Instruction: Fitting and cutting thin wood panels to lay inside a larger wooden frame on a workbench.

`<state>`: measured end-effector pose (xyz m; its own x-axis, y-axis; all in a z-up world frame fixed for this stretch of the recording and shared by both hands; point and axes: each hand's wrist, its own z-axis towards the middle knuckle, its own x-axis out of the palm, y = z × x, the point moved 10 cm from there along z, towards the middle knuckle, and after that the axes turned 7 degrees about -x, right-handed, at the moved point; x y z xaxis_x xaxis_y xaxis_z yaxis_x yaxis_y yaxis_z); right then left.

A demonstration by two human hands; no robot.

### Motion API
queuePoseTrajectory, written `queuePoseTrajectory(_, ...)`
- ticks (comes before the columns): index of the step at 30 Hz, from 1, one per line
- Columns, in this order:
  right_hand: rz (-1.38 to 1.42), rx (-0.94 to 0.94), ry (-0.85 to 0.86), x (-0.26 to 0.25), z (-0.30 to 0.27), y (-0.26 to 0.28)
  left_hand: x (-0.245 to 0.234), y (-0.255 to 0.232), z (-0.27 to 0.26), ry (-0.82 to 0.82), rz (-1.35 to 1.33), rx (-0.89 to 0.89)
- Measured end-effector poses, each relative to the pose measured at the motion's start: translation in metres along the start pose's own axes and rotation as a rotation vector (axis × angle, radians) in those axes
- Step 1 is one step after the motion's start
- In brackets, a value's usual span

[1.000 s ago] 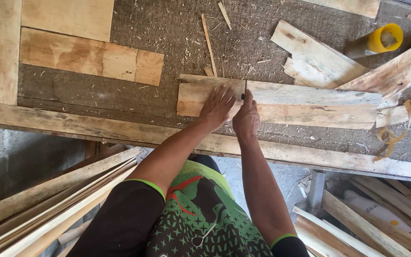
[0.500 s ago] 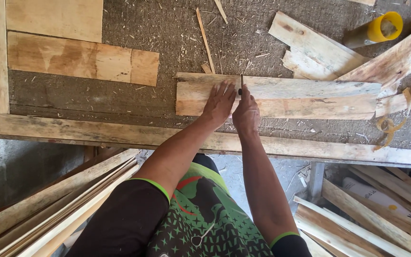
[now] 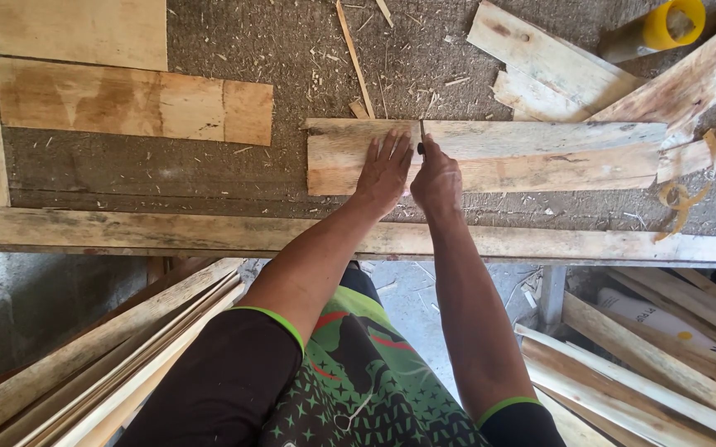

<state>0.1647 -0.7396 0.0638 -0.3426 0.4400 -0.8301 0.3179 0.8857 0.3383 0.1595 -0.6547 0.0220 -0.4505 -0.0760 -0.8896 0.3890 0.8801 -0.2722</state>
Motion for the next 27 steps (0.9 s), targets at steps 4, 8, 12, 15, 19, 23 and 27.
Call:
queuePoseTrajectory(4, 0.001, 0.046, 0.023, -0.002, -0.002, 0.002, -0.006, 0.0, 0.004, -0.051, 0.032, 0.0)
queuePoseTrajectory(8, 0.059, -0.044, -0.115, -0.004, -0.003, 0.007, -0.015, 0.002, -0.005, 0.018, -0.032, -0.003)
queuePoseTrajectory(12, 0.079, -0.004, -0.099, -0.009, -0.007, 0.011, 0.006, 0.003, 0.004, -0.085, -0.008, 0.001)
queuePoseTrajectory(15, 0.095, -0.012, -0.1, -0.008, -0.001, 0.006, 0.003, 0.003, 0.007, -0.092, -0.004, -0.007)
queuePoseTrajectory(19, 0.123, -0.01, -0.084, -0.009, -0.006, 0.005, 0.001, 0.004, 0.005, -0.086, -0.014, -0.026)
queuePoseTrajectory(23, 0.101, -0.098, -0.147, -0.006, -0.004, -0.006, -0.001, 0.004, 0.008, -0.104, 0.01, -0.028)
queuePoseTrajectory(27, 0.136, -0.051, -0.073, -0.022, -0.022, 0.015, 0.006, 0.002, 0.007, -0.105, 0.068, -0.031)
